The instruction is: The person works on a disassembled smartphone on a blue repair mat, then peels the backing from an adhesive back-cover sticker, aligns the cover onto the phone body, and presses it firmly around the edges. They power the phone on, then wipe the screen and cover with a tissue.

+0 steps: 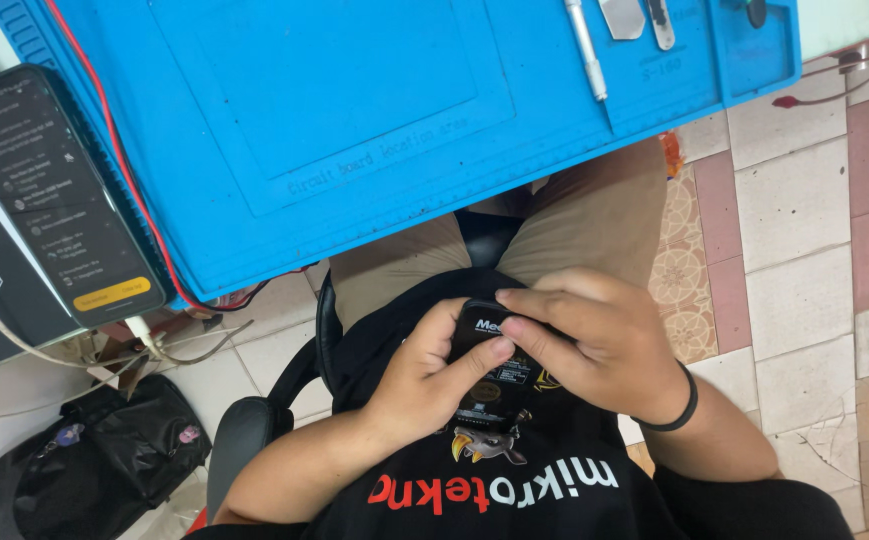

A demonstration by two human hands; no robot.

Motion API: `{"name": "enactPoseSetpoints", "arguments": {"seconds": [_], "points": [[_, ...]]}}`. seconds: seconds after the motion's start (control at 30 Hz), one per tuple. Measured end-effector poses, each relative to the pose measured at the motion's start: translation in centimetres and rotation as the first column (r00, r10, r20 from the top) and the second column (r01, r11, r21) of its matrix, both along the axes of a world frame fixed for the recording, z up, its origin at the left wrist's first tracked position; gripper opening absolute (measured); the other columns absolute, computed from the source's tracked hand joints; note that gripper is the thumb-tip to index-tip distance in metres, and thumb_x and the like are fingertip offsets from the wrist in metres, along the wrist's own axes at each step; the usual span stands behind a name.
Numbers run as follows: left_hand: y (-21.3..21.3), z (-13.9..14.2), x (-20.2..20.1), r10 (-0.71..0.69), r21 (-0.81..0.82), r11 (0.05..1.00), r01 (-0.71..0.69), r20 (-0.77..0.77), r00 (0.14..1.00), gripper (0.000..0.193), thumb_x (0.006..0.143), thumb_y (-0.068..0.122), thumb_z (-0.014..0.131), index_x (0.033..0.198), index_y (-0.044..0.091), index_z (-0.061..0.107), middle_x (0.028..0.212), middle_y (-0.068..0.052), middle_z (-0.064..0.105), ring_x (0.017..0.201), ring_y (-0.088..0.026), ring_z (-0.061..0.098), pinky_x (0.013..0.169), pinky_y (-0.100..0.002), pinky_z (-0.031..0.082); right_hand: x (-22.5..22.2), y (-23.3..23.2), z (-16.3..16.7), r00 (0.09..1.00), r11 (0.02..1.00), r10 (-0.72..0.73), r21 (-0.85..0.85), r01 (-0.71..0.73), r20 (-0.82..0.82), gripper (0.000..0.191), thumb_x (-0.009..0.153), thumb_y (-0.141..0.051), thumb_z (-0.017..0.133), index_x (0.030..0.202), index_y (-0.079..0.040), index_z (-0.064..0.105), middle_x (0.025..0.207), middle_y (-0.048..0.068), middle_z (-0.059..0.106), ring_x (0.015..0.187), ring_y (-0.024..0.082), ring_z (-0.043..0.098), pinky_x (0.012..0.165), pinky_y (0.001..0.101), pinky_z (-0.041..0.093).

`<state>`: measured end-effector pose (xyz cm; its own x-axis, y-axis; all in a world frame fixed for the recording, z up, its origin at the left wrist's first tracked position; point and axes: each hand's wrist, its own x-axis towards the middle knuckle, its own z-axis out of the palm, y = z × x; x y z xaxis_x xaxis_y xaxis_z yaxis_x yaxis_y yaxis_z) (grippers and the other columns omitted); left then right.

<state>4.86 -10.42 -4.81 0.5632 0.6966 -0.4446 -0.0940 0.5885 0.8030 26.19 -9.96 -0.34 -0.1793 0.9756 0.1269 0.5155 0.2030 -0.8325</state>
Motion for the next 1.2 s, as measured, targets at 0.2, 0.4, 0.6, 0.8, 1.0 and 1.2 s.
{"name": "enactPoseSetpoints", "arguments": {"seconds": [0.2,0.4,0.6,0.8,1.0,1.2], "points": [[1.1,0.6,-0.4,-0.003,0.023,1.0,0.003,0.009,1.0,0.04,0.097,0.011,0.072,0.132,0.002,0.054,0.113,-0.004,0.068,0.102,-0.009,0.064,0.088,-0.026,0.056,-0.4,-0.6,-0.9,0.875,0.953,-0.266,-0.25,0.174,-0.405,0.035,0.081,-0.016,0.084,0.106,-0.002,0.064,0.09,0.005,0.07,0.078,0.016,0.068,0.069,0.0269,0.054],[5.1,1.2,-0.8,0.18,0.12,0.969,-0.215,0.249,0.952,0.038,0.102,0.005,0.068,0.135,0.003,0.049,0.127,-0.008,0.065,0.116,-0.015,0.063,0.104,-0.034,0.052,-1.9,0.2,-0.7,0.992,0.988,-0.043,0.14,0.06,-0.118,0.036,0.077,-0.017,0.088,0.07,-0.008,0.054,0.066,0.006,0.053,0.057,0.022,0.054,0.053,0.0353,0.039],[6.4,2.1,-0.4,0.227,0.13,0.952,-0.278,0.31,0.923,0.039,0.103,0.004,0.068,0.137,0.003,0.049,0.128,-0.01,0.065,0.118,-0.016,0.062,0.106,-0.035,0.051,-2.8,2.0,0.9,0.994,0.916,-0.104,0.387,0.102,-0.017,0.032,0.082,-0.011,0.082,0.073,-0.007,0.051,0.069,0.007,0.05,0.059,0.028,0.05,0.056,0.0417,0.037],[6.9,2.1,-0.6,0.233,0.008,0.967,-0.254,0.365,0.901,0.039,0.102,0.003,0.068,0.136,0.003,0.05,0.127,-0.011,0.065,0.116,-0.019,0.064,0.102,-0.037,0.053,-2.8,3.1,2.7,0.98,0.962,-0.055,0.254,0.104,-0.193,0.031,0.073,-0.019,0.086,0.079,-0.003,0.06,0.07,0.008,0.058,0.056,0.021,0.058,0.051,0.0338,0.044],[7.2,1.8,-0.4,0.172,0.042,0.98,-0.194,0.312,0.934,0.039,0.101,0.003,0.067,0.136,0.002,0.05,0.132,-0.012,0.064,0.121,-0.019,0.063,0.106,-0.037,0.052,-2.1,3.8,3.0,0.983,0.946,-0.183,0.27,0.179,-0.011,0.035,0.079,-0.018,0.09,0.075,-0.007,0.057,0.071,0.006,0.056,0.063,0.022,0.058,0.058,0.0339,0.043],[7.5,2.8,0.1,0.285,0.07,0.944,-0.322,0.313,0.906,0.04,0.101,0.005,0.067,0.137,0.002,0.05,0.132,-0.013,0.064,0.12,-0.019,0.063,0.106,-0.036,0.052,-2.6,3.0,2.3,0.975,0.973,-0.194,0.102,0.205,-0.111,0.028,0.082,-0.015,0.085,0.089,-0.001,0.063,0.081,0.008,0.063,0.065,0.014,0.062,0.058,0.0275,0.051]]}}
